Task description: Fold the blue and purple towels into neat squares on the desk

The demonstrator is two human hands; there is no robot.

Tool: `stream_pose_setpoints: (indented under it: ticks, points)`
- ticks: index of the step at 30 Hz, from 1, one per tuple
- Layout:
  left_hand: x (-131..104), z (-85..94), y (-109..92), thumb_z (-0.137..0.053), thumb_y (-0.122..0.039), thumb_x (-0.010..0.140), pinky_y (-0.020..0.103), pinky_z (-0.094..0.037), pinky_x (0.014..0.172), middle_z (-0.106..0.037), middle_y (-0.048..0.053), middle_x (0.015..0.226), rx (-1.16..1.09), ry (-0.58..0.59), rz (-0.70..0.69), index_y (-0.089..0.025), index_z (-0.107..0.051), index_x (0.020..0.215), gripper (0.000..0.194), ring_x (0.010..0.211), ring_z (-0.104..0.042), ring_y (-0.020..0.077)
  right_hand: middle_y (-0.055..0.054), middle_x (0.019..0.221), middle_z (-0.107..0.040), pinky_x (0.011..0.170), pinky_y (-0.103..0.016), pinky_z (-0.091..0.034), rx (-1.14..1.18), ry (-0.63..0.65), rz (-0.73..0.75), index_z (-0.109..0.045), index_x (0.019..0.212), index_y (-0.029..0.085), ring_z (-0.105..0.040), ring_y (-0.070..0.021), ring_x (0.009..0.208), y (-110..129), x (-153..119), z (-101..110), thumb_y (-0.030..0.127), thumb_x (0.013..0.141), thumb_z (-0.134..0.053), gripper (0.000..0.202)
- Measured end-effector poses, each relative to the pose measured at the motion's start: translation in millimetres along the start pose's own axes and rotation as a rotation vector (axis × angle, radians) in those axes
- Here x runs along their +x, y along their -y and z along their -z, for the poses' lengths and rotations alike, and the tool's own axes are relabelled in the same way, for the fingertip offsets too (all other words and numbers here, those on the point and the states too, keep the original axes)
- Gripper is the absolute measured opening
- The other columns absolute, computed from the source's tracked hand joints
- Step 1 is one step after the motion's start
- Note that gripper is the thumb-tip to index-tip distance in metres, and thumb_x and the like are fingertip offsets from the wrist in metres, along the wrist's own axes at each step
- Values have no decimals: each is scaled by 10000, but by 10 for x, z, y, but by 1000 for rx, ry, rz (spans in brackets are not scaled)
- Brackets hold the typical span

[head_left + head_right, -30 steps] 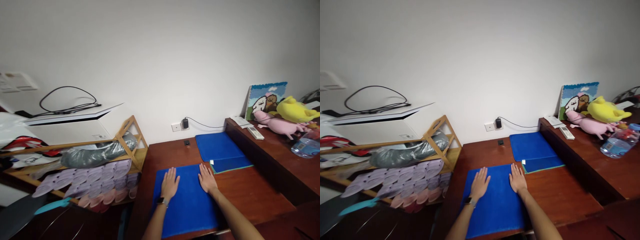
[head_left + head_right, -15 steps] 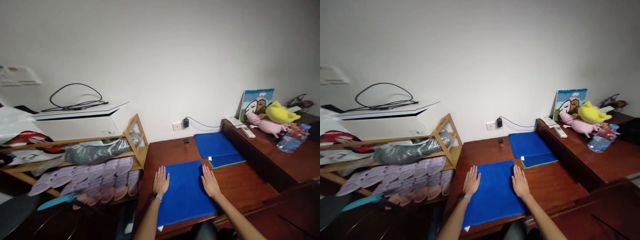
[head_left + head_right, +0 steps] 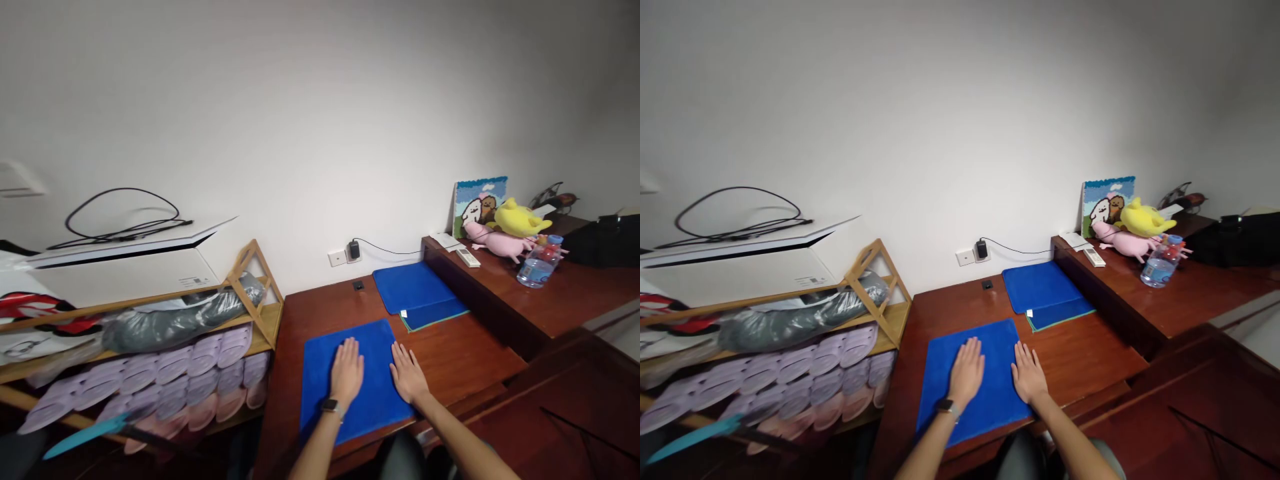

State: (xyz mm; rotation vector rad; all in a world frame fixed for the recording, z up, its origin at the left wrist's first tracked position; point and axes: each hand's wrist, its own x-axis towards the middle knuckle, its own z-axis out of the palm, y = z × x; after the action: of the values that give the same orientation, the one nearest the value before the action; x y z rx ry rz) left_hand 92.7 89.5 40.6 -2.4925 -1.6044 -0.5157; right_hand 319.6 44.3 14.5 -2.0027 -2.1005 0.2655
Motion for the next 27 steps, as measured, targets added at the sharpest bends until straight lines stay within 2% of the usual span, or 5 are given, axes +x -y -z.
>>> stream_pose_setpoints:
  ticks: [3, 6, 8, 16, 27]
  points:
    - [13, -189, -757, -222, -447, 1099, 475, -285, 1289, -370, 86, 1673, -103, 99, -41, -162, -378, 1611, 607, 1571, -302, 234, -44, 1713, -211, 1303, -473, -171, -20, 26, 25, -268, 1648, 150, -189, -237, 1598, -21, -8, -1, 359, 1053, -231, 632]
    - [-43, -296, -1013, -201, -493, 1097, 482, -271, 1294, -341, 79, 1687, -153, 185, -35, -183, -315, 1638, 634, 1577, -285, 232, -44, 1713, -208, 1302, -474, -171, -37, 38, 40, -284, 1644, 149, -177, -237, 1601, -42, -11, -7, 321, 1039, -244, 630]
    - [-160, -280, -821, -220, -517, 1091, 493, -263, 1295, -329, 78, 1694, -137, 192, -15, -195, -292, 1647, 646, 1580, -278, 240, -53, 1710, -223, 1302, -478, -171, -32, 25, 29, -262, 1648, 137, -190, -238, 1598, -50, -10, -22, 345, 1049, -226, 636]
    - [-1053, 42, 770, -265, -526, 1083, 519, -322, 1260, -375, 134, 1672, 60, 81, 296, -151, -286, 1648, 679, 1556, -336, 281, -63, 1713, -230, 1301, -490, -165, -24, 15, 19, -226, 1657, 123, -200, -239, 1597, -52, -5, -69, 385, 1061, -198, 652]
    - [-1143, -24, 829, -281, -481, 1073, 506, -337, 1254, -412, 174, 1649, 68, 0, 288, -101, -345, 1622, 671, 1546, -358, 291, -60, 1717, -218, 1304, -468, -158, -40, -45, -1, -218, 1659, 132, -179, -228, 1601, 131, -373, 96, 421, 1077, -181, 650]
